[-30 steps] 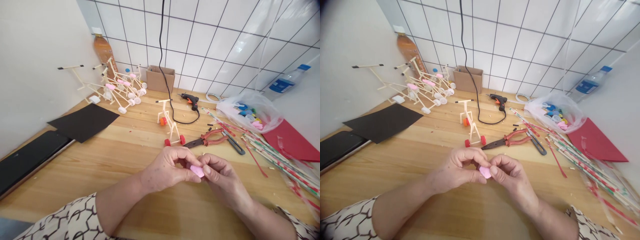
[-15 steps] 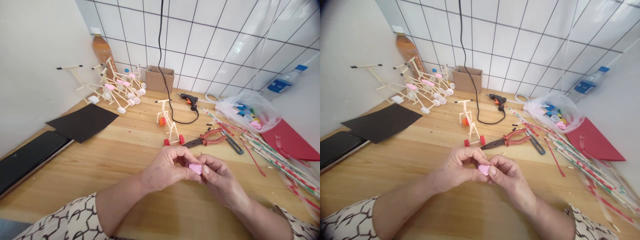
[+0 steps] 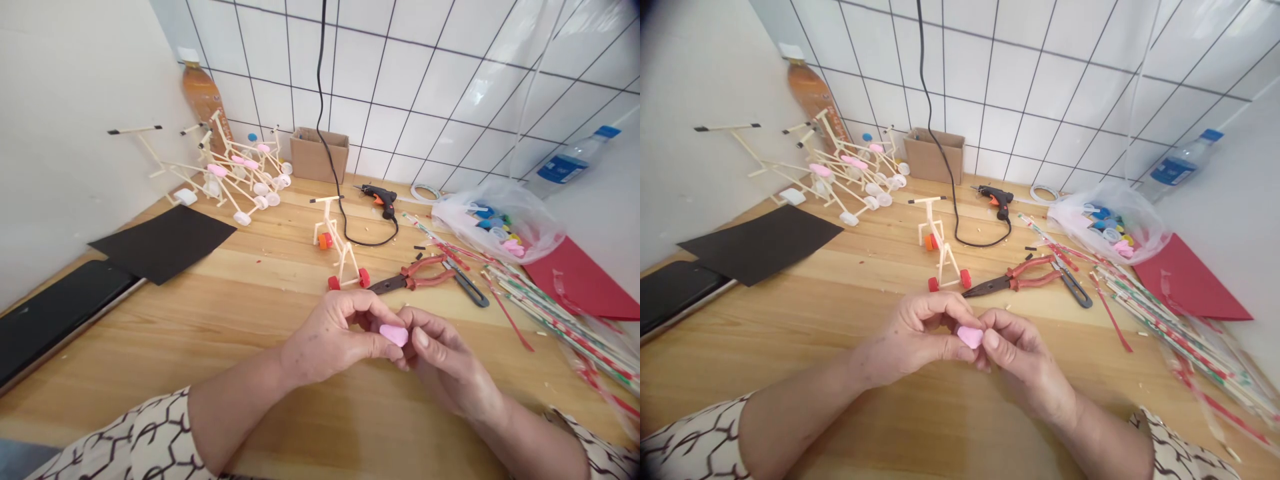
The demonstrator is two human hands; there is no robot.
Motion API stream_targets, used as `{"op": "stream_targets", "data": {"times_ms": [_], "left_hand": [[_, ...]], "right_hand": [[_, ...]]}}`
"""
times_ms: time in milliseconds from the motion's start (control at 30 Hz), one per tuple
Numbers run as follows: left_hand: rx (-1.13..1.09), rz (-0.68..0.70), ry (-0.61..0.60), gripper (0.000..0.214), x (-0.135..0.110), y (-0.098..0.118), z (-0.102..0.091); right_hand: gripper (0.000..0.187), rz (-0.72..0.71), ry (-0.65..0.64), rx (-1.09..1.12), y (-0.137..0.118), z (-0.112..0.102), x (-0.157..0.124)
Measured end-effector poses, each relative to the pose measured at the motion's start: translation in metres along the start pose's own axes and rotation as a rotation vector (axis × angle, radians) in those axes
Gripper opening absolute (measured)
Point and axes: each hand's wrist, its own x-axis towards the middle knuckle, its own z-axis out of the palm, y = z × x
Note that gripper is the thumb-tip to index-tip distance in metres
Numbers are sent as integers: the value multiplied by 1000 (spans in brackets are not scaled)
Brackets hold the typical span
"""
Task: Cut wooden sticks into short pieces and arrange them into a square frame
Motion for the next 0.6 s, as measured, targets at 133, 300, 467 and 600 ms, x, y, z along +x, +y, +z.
{"op": "stream_targets", "data": {"times_ms": [133, 300, 467, 600], "left_hand": [[-3, -3, -5, 17, 0, 1, 0], [65, -5, 6, 15, -2, 3, 0], [137, -23, 14, 18, -3, 5, 1], [230, -37, 59, 22, -3, 8, 1]], "right_hand": [[21, 31, 2, 87, 0, 1, 1], [19, 37, -17, 112, 1, 2, 2], [20, 41, -31, 129, -2, 2, 4], [18, 53, 7, 132, -1, 1, 5]]}}
